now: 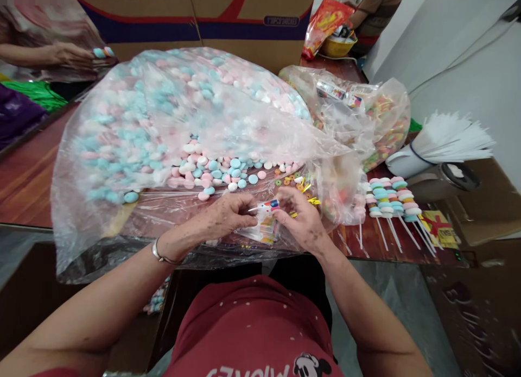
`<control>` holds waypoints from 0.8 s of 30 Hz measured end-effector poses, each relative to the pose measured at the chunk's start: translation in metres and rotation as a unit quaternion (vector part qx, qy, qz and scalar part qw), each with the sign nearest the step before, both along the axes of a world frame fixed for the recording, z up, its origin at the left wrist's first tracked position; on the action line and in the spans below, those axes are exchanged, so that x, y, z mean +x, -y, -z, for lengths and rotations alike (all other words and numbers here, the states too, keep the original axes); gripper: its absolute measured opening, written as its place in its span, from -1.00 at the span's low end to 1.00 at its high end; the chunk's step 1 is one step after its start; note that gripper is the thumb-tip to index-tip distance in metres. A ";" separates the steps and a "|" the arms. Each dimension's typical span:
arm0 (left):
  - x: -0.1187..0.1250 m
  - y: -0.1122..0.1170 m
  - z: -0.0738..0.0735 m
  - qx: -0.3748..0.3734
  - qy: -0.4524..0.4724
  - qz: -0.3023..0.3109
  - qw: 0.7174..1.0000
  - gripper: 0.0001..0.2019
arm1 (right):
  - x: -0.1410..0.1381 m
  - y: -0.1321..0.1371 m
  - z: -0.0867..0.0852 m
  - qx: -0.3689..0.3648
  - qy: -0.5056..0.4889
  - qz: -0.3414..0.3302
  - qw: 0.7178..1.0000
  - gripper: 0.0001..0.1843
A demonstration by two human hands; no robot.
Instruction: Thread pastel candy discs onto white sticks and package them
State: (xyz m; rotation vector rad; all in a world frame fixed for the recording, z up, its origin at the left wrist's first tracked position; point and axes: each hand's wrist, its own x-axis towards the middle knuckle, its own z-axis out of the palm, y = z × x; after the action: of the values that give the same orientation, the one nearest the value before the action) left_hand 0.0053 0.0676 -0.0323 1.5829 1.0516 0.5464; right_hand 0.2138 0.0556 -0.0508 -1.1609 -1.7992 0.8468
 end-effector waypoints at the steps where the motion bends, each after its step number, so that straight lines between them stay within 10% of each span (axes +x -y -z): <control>1: 0.001 0.001 0.000 0.010 -0.004 0.006 1.000 -0.83 | 0.000 0.001 -0.001 -0.043 -0.014 -0.019 0.999 -0.79; 10: 0.010 0.015 -0.003 0.099 -0.028 0.010 0.995 -0.74 | -0.001 0.007 -0.001 -0.126 -0.055 -0.066 0.988 -0.84; 18: 0.016 0.020 0.010 0.104 -0.001 -0.020 0.994 -0.81 | -0.001 0.014 0.004 0.130 0.087 0.004 0.988 -0.62; 24: 0.017 0.027 0.017 0.113 -0.010 -0.048 0.992 -0.79 | -0.002 0.021 0.009 0.186 0.153 0.043 0.970 -0.49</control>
State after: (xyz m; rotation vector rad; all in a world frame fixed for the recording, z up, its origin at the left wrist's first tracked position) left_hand 0.0224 0.0404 -0.0491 1.7449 1.1149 0.7379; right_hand 0.2119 0.0341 -0.0600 -1.1528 -2.0298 0.2690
